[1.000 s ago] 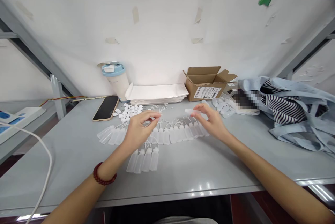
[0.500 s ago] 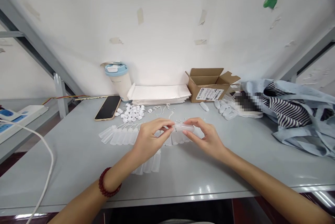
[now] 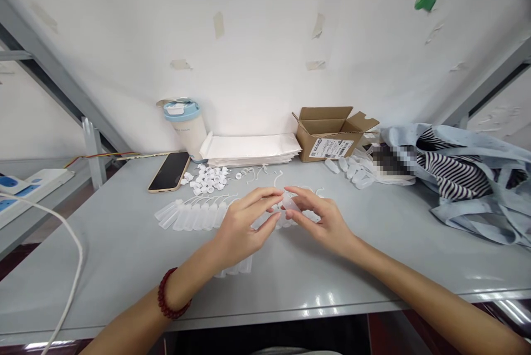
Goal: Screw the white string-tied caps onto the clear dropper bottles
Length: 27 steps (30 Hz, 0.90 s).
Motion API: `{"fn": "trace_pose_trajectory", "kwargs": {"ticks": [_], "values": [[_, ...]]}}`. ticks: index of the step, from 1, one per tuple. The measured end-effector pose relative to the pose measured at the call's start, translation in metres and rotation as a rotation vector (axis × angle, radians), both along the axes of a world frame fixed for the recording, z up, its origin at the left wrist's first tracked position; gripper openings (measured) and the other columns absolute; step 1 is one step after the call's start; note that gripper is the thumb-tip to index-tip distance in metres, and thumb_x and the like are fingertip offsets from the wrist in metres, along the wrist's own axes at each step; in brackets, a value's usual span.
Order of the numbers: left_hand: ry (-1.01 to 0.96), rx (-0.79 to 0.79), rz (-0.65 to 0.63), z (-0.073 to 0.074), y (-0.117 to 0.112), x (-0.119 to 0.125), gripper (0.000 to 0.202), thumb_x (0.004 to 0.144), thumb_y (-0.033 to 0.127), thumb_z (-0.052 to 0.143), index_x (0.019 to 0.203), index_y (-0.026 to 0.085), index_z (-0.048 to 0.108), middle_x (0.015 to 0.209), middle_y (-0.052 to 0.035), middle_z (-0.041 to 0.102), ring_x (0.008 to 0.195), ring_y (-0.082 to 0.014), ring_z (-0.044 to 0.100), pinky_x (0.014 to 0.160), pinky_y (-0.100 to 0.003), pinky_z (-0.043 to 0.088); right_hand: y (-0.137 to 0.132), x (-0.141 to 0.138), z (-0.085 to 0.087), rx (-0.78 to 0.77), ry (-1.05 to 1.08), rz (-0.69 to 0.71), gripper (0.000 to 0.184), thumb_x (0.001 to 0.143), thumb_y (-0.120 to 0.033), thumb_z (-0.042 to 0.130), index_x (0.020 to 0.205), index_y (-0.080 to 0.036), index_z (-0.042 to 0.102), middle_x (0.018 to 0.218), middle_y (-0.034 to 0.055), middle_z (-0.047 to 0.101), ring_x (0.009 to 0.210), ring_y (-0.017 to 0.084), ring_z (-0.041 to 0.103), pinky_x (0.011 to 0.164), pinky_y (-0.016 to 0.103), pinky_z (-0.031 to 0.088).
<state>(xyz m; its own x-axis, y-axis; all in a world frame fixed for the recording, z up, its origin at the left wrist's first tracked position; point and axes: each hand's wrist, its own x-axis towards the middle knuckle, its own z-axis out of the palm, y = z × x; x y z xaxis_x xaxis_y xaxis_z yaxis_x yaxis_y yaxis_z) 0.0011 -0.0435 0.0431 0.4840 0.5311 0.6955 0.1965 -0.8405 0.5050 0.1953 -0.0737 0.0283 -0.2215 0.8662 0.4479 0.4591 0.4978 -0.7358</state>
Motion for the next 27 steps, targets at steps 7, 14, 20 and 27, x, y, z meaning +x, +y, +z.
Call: {"fn": "trace_pose_trajectory", "kwargs": {"ticks": [7, 14, 20, 27], "values": [[0.007, 0.228, 0.001, -0.0040, -0.0007, 0.0011, 0.029, 0.085, 0.003, 0.056, 0.111, 0.015, 0.060, 0.109, -0.0130, 0.067, 0.098, -0.0188, 0.065, 0.083, -0.033, 0.056, -0.0011, -0.0014, -0.0002, -0.031, 0.040, -0.020, 0.026, 0.089, -0.024, 0.056, 0.114, -0.021, 0.055, 0.074, 0.0009, 0.067, 0.069, 0.015, 0.064, 0.061, 0.027, 0.048], [-0.018, 0.245, -0.063, -0.0061, -0.0037, 0.0020, 0.032, 0.083, -0.001, 0.054, 0.111, 0.016, 0.059, 0.105, -0.0116, 0.068, 0.096, -0.0183, 0.065, 0.082, -0.032, 0.056, 0.0014, 0.0014, 0.0031, -0.316, 0.302, 0.083, 0.025, 0.090, -0.033, 0.055, 0.112, -0.022, 0.053, 0.085, 0.0040, 0.071, 0.079, 0.017, 0.066, 0.069, 0.030, 0.050], [-0.028, 0.159, 0.085, -0.0028, -0.0034, 0.0021, 0.023, 0.084, 0.007, 0.059, 0.106, 0.015, 0.059, 0.106, -0.0122, 0.065, 0.099, -0.0198, 0.063, 0.085, -0.033, 0.054, 0.0022, 0.0027, 0.0075, -0.590, 0.668, 0.367, 0.022, 0.091, -0.030, 0.057, 0.110, -0.020, 0.056, 0.099, 0.0066, 0.071, 0.093, 0.019, 0.067, 0.087, 0.035, 0.048], [0.131, 0.129, -0.032, -0.0077, -0.0048, 0.0014, 0.055, 0.083, 0.023, 0.068, 0.130, 0.012, 0.044, 0.123, -0.0163, 0.057, 0.118, -0.0246, 0.052, 0.098, -0.040, 0.048, 0.0014, -0.0025, 0.0088, -0.786, 0.868, 0.497, 0.021, 0.090, -0.025, 0.059, 0.109, -0.018, 0.063, 0.101, 0.0086, 0.071, 0.100, 0.020, 0.066, 0.090, 0.035, 0.048]]}}
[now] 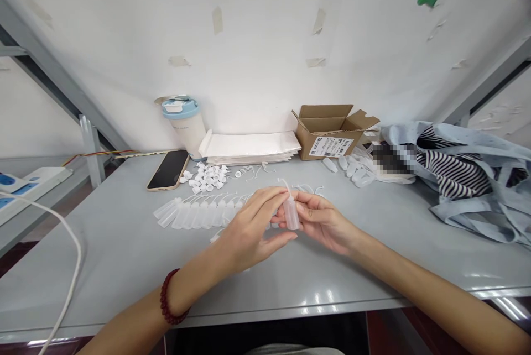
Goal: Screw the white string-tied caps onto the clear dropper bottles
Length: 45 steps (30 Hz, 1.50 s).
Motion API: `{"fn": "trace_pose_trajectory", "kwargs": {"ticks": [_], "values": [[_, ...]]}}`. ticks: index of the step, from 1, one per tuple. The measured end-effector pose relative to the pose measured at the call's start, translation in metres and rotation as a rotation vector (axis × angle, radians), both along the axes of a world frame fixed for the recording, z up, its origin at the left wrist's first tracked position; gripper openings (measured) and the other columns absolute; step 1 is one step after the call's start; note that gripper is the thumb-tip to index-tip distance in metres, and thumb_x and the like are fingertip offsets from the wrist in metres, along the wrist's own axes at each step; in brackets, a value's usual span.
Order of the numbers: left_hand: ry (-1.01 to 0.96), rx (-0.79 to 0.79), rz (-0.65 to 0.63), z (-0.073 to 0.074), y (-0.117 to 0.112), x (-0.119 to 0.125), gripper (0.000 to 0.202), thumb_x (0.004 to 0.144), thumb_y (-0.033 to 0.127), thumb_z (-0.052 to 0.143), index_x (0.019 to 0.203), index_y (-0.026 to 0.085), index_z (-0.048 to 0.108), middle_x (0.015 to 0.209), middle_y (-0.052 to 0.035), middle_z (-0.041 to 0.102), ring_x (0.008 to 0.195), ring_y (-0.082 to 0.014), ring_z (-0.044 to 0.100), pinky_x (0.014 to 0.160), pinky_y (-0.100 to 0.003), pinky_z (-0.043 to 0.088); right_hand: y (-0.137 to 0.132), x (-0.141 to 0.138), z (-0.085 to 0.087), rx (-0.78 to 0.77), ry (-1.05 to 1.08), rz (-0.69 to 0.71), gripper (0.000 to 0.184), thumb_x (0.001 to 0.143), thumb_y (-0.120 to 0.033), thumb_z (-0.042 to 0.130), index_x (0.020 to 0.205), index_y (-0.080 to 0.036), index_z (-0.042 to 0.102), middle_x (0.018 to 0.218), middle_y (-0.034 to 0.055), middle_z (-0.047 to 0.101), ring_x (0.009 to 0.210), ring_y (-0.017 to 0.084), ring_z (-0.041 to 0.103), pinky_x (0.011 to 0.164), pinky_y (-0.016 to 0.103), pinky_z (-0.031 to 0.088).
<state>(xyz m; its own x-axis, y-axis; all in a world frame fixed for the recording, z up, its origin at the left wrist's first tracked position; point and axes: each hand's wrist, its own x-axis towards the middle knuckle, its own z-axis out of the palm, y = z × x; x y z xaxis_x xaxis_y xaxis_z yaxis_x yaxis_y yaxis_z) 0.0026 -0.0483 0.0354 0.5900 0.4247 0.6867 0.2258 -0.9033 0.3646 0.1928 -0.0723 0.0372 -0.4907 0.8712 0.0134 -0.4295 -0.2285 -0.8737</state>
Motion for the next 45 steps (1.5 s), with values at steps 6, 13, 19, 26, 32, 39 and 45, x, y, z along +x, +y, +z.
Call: {"fn": "trace_pose_trajectory", "kwargs": {"ticks": [6, 13, 19, 26, 32, 39, 45], "values": [[0.005, 0.122, -0.024, 0.001, 0.002, 0.002, 0.047, 0.083, 0.010, 0.063, 0.127, 0.011, 0.045, 0.118, -0.0163, 0.058, 0.113, -0.0245, 0.053, 0.095, -0.041, 0.049, -0.002, -0.001, 0.000, 0.114, -0.140, -0.049, 0.022, 0.089, -0.031, 0.060, 0.107, -0.019, 0.064, 0.098, 0.0069, 0.071, 0.098, 0.020, 0.066, 0.089, 0.035, 0.048], [0.126, 0.146, -0.043, 0.002, 0.005, -0.004, 0.043, 0.086, 0.012, 0.059, 0.127, 0.012, 0.045, 0.120, -0.0159, 0.058, 0.117, -0.0262, 0.049, 0.096, -0.045, 0.048, -0.004, -0.004, 0.000, 0.206, -0.311, -0.238, 0.019, 0.081, -0.026, 0.070, 0.097, -0.021, 0.063, 0.087, 0.0014, 0.071, 0.084, 0.015, 0.067, 0.079, 0.028, 0.050], [0.208, 0.099, -0.064, 0.013, 0.004, -0.010, 0.038, 0.087, 0.016, 0.060, 0.124, 0.011, 0.049, 0.118, -0.0153, 0.058, 0.114, -0.0243, 0.051, 0.095, -0.041, 0.048, -0.006, -0.006, 0.003, 0.197, -0.314, -0.192, 0.025, 0.080, -0.032, 0.070, 0.101, -0.019, 0.066, 0.088, 0.0030, 0.072, 0.082, 0.017, 0.068, 0.079, 0.032, 0.052], [0.380, -0.010, 0.009, 0.012, -0.011, -0.039, 0.041, 0.086, 0.022, 0.061, 0.125, 0.017, 0.049, 0.119, -0.0108, 0.060, 0.114, -0.0242, 0.051, 0.097, -0.042, 0.047, -0.003, -0.003, 0.003, 0.142, -0.492, -0.208, 0.030, 0.081, -0.042, 0.065, 0.093, -0.015, 0.070, 0.083, 0.0065, 0.072, 0.073, 0.019, 0.071, 0.054, 0.025, 0.052], [0.512, -0.086, 0.059, 0.006, -0.026, -0.060, 0.036, 0.084, 0.022, 0.063, 0.118, 0.020, 0.051, 0.120, -0.0080, 0.060, 0.118, -0.0261, 0.047, 0.096, -0.043, 0.048, 0.002, 0.004, 0.011, 0.152, -0.492, -0.336, 0.028, 0.081, -0.042, 0.064, 0.082, -0.015, 0.070, 0.078, 0.0054, 0.070, 0.063, 0.016, 0.070, 0.049, 0.022, 0.049], [0.577, -0.020, 0.052, 0.006, -0.029, -0.050, 0.029, 0.079, 0.012, 0.063, 0.107, 0.016, 0.055, 0.111, -0.0080, 0.064, 0.112, -0.0296, 0.051, 0.088, -0.046, 0.050, 0.002, 0.006, 0.012, 0.180, -0.526, -0.355, 0.028, 0.082, -0.043, 0.063, 0.077, -0.016, 0.068, 0.075, 0.0039, 0.068, 0.058, 0.014, 0.066, 0.047, 0.023, 0.046], [0.626, -0.061, 0.038, 0.007, -0.030, -0.048, 0.019, 0.082, 0.014, 0.060, 0.101, 0.018, 0.057, 0.114, -0.0076, 0.063, 0.114, -0.0299, 0.050, 0.092, -0.048, 0.047, 0.003, 0.005, 0.011, 0.193, -0.535, -0.371, 0.028, 0.082, -0.042, 0.063, 0.073, -0.016, 0.067, 0.074, 0.0031, 0.067, 0.055, 0.013, 0.064, 0.046, 0.022, 0.044]]}}
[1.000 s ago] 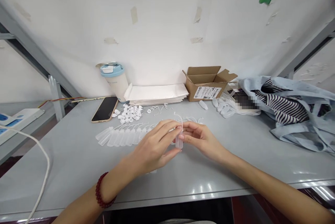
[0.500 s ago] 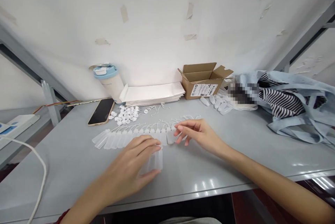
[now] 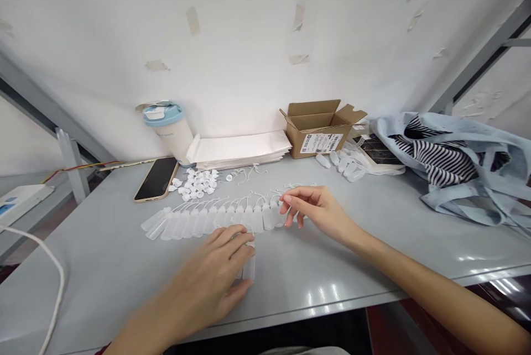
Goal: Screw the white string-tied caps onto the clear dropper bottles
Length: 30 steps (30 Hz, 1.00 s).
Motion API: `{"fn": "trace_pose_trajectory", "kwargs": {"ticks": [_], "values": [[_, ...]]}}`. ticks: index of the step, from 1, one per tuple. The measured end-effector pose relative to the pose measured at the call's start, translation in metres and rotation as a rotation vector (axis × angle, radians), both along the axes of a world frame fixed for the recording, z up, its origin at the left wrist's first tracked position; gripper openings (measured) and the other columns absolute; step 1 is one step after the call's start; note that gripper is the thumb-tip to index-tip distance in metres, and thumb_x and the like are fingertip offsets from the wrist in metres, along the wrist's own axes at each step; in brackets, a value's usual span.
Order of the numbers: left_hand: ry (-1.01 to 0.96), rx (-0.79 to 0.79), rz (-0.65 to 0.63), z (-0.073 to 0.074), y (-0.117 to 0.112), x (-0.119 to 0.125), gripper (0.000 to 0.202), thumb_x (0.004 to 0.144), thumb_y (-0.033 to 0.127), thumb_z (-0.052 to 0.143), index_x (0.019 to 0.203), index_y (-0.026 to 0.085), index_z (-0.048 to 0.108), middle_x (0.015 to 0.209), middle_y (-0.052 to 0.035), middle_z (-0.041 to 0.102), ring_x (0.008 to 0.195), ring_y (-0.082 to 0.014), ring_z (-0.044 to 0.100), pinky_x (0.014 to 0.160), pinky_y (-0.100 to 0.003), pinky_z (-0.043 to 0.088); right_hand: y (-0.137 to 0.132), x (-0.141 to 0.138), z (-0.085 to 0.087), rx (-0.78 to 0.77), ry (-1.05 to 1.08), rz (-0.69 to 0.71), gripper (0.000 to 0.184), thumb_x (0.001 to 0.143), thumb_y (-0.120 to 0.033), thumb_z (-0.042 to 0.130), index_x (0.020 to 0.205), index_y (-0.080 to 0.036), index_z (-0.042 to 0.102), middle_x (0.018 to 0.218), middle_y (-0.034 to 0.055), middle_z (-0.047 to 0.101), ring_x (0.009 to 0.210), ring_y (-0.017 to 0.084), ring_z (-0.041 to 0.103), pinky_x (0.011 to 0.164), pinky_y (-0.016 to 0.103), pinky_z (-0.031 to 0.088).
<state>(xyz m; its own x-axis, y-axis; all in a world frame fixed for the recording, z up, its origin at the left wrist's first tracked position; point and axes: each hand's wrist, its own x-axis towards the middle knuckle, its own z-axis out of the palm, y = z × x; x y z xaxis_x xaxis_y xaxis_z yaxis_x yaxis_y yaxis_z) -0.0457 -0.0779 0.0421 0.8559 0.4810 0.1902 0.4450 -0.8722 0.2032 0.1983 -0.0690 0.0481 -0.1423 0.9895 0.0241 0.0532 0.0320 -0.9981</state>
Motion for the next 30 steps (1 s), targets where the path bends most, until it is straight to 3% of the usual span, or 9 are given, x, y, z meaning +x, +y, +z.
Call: {"fn": "trace_pose_trajectory", "kwargs": {"ticks": [16, 22, 27, 30], "values": [[0.022, -0.026, -0.001, -0.002, 0.000, -0.009, 0.025, 0.083, 0.015, 0.061, 0.107, 0.020, 0.056, 0.122, -0.0085, 0.058, 0.119, -0.0288, 0.045, 0.095, -0.047, 0.046, 0.010, 0.012, -0.003, 0.028, -0.011, -0.096, 0.026, 0.081, -0.041, 0.063, 0.076, -0.016, 0.067, 0.071, 0.0032, 0.067, 0.053, 0.012, 0.061, 0.046, 0.024, 0.044], [-0.070, -0.020, -0.004, 0.009, 0.001, -0.007, 0.018, 0.086, 0.017, 0.055, 0.104, 0.019, 0.058, 0.111, -0.0074, 0.063, 0.111, -0.0255, 0.052, 0.091, -0.042, 0.048, 0.015, 0.017, -0.002, 0.126, -0.110, -0.164, 0.026, 0.083, -0.041, 0.060, 0.079, -0.017, 0.066, 0.071, 0.0036, 0.068, 0.057, 0.014, 0.062, 0.049, 0.026, 0.045], [-0.205, -0.009, 0.060, 0.023, 0.039, -0.001, 0.019, 0.089, 0.015, 0.044, 0.097, 0.018, 0.061, 0.097, -0.0064, 0.066, 0.098, -0.0211, 0.058, 0.084, -0.035, 0.050, 0.036, 0.039, -0.015, 0.256, -0.351, -0.328, 0.023, 0.084, -0.039, 0.057, 0.083, -0.018, 0.066, 0.075, 0.0050, 0.069, 0.067, 0.019, 0.065, 0.056, 0.031, 0.049], [-0.193, -0.003, 0.207, 0.025, 0.078, 0.003, 0.022, 0.087, 0.020, 0.041, 0.093, 0.019, 0.063, 0.094, -0.0064, 0.068, 0.092, -0.0224, 0.061, 0.078, -0.037, 0.052, 0.051, 0.060, -0.025, 0.393, -0.682, -0.428, 0.021, 0.086, -0.032, 0.050, 0.088, -0.019, 0.067, 0.085, 0.0069, 0.071, 0.078, 0.022, 0.065, 0.061, 0.033, 0.051]]}}
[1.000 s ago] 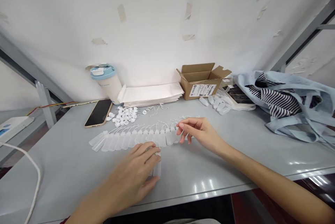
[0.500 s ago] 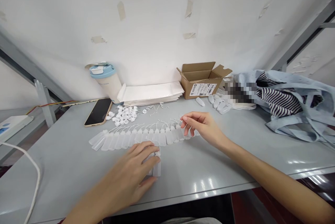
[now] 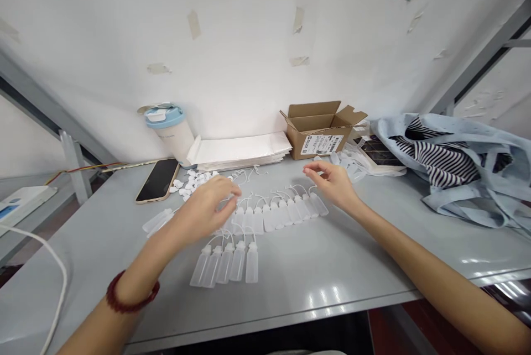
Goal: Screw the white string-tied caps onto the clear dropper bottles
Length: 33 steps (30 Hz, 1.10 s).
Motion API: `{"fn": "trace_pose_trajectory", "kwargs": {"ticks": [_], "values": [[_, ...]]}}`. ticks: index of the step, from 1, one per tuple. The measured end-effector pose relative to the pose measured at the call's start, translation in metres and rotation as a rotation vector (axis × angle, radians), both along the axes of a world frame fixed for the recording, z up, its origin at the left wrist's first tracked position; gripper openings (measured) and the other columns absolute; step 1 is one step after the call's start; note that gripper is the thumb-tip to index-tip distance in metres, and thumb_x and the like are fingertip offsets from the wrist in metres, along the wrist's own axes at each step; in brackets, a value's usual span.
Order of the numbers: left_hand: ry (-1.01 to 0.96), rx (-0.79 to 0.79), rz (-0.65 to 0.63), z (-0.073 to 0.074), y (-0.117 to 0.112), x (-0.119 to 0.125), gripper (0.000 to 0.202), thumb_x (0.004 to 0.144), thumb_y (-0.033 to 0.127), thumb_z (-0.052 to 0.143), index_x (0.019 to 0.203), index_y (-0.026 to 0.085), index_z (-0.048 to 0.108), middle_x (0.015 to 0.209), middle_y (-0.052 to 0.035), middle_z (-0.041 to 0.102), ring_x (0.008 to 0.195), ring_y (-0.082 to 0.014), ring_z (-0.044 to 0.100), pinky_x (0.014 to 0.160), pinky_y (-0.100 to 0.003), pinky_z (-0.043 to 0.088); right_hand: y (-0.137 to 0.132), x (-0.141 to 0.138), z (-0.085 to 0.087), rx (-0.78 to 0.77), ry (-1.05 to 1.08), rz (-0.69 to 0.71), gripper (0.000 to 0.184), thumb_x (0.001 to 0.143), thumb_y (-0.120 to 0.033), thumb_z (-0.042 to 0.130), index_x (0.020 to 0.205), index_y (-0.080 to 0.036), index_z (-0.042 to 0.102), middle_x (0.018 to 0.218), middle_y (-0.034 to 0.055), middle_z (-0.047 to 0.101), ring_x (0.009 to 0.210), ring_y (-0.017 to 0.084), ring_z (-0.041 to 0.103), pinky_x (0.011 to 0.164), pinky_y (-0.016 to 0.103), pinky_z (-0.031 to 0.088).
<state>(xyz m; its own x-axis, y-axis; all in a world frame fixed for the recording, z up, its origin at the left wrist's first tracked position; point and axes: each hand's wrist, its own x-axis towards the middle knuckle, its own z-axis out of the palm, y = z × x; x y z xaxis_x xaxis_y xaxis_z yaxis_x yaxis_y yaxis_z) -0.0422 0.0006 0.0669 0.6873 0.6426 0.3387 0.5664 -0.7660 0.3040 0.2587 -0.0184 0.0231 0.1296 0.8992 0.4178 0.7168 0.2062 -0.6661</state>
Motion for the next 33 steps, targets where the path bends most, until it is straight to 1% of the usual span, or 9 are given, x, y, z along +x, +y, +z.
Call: {"fn": "trace_pose_trajectory", "kwargs": {"ticks": [2, 4, 6, 8, 12, 19, 24, 28, 33], "values": [[0.073, -0.015, 0.102, -0.003, 0.026, 0.004, 0.025, 0.085, 0.020, 0.041, 0.092, 0.017, 0.064, 0.097, -0.0075, 0.069, 0.094, -0.0239, 0.061, 0.081, -0.038, 0.051, 0.009, 0.015, -0.005, 0.031, -0.113, -0.033, 0.021, 0.085, -0.027, 0.049, 0.090, -0.019, 0.067, 0.093, 0.0100, 0.070, 0.086, 0.026, 0.064, 0.067, 0.037, 0.051], [0.151, 0.000, 0.140, -0.010, 0.049, 0.008, 0.028, 0.083, 0.017, 0.039, 0.094, 0.016, 0.065, 0.101, -0.0101, 0.069, 0.102, -0.0265, 0.059, 0.089, -0.041, 0.047, 0.016, 0.029, -0.010, 0.041, -0.179, -0.048, 0.022, 0.083, -0.024, 0.049, 0.094, -0.017, 0.068, 0.101, 0.0136, 0.068, 0.096, 0.030, 0.061, 0.077, 0.043, 0.050], [0.185, -0.002, 0.152, -0.016, 0.067, 0.012, 0.030, 0.082, 0.015, 0.038, 0.095, 0.015, 0.065, 0.102, -0.0119, 0.069, 0.104, -0.0282, 0.059, 0.089, -0.041, 0.046, 0.022, 0.040, -0.015, 0.039, -0.242, -0.054, 0.025, 0.082, -0.021, 0.049, 0.097, -0.014, 0.068, 0.106, 0.0164, 0.066, 0.103, 0.032, 0.059, 0.088, 0.047, 0.045], [0.214, -0.016, 0.160, -0.021, 0.079, 0.017, 0.028, 0.080, 0.014, 0.041, 0.091, 0.015, 0.067, 0.098, -0.0126, 0.070, 0.099, -0.0291, 0.061, 0.085, -0.040, 0.047, 0.026, 0.048, -0.021, 0.020, -0.294, -0.055, 0.026, 0.082, -0.018, 0.049, 0.099, -0.013, 0.068, 0.110, 0.0177, 0.065, 0.106, 0.032, 0.058, 0.094, 0.048, 0.042], [0.258, -0.048, 0.161, -0.024, 0.092, 0.025, 0.021, 0.075, 0.012, 0.046, 0.077, 0.014, 0.067, 0.083, -0.0125, 0.071, 0.081, -0.0277, 0.065, 0.073, -0.035, 0.048, 0.033, 0.058, -0.031, -0.027, -0.368, -0.059, 0.026, 0.082, -0.017, 0.050, 0.099, -0.012, 0.069, 0.113, 0.0189, 0.065, 0.108, 0.032, 0.057, 0.095, 0.048, 0.041], [0.229, -0.042, 0.160, -0.028, 0.097, 0.026, 0.020, 0.071, 0.009, 0.047, 0.073, 0.014, 0.066, 0.071, -0.0083, 0.069, 0.066, -0.0210, 0.063, 0.063, -0.029, 0.045, 0.038, 0.068, -0.038, -0.060, -0.420, -0.089, 0.024, 0.081, -0.014, 0.052, 0.098, -0.010, 0.069, 0.115, 0.0208, 0.061, 0.111, 0.032, 0.055, 0.097, 0.046, 0.040], [0.091, 0.055, 0.186, -0.024, 0.096, 0.018, 0.019, 0.076, 0.014, 0.046, 0.077, 0.015, 0.065, 0.080, -0.0084, 0.070, 0.074, -0.0216, 0.064, 0.069, -0.030, 0.047, 0.042, 0.073, -0.045, -0.072, -0.421, -0.094, 0.026, 0.084, -0.013, 0.047, 0.099, -0.010, 0.067, 0.120, 0.0203, 0.058, 0.110, 0.030, 0.056, 0.098, 0.045, 0.040], [-0.060, 0.149, 0.239, -0.014, 0.086, 0.008, 0.021, 0.082, 0.021, 0.045, 0.087, 0.014, 0.064, 0.090, -0.0101, 0.069, 0.084, -0.0219, 0.064, 0.078, -0.033, 0.048, 0.045, 0.074, -0.050, -0.080, -0.418, -0.076, 0.029, 0.085, -0.014, 0.043, 0.102, -0.011, 0.066, 0.129, 0.0196, 0.053, 0.115, 0.030, 0.053, 0.101, 0.045, 0.039], [-0.327, 0.182, 0.293, -0.015, 0.061, -0.006, 0.019, 0.084, 0.030, 0.051, 0.084, 0.018, 0.065, 0.087, -0.0055, 0.070, 0.076, -0.0188, 0.065, 0.075, -0.031, 0.050, 0.046, 0.071, -0.050, -0.092, -0.398, -0.066, 0.030, 0.084, -0.013, 0.045, 0.105, -0.010, 0.066, 0.129, 0.0213, 0.054, 0.119, 0.033, 0.051, 0.101, 0.048, 0.038]]}}
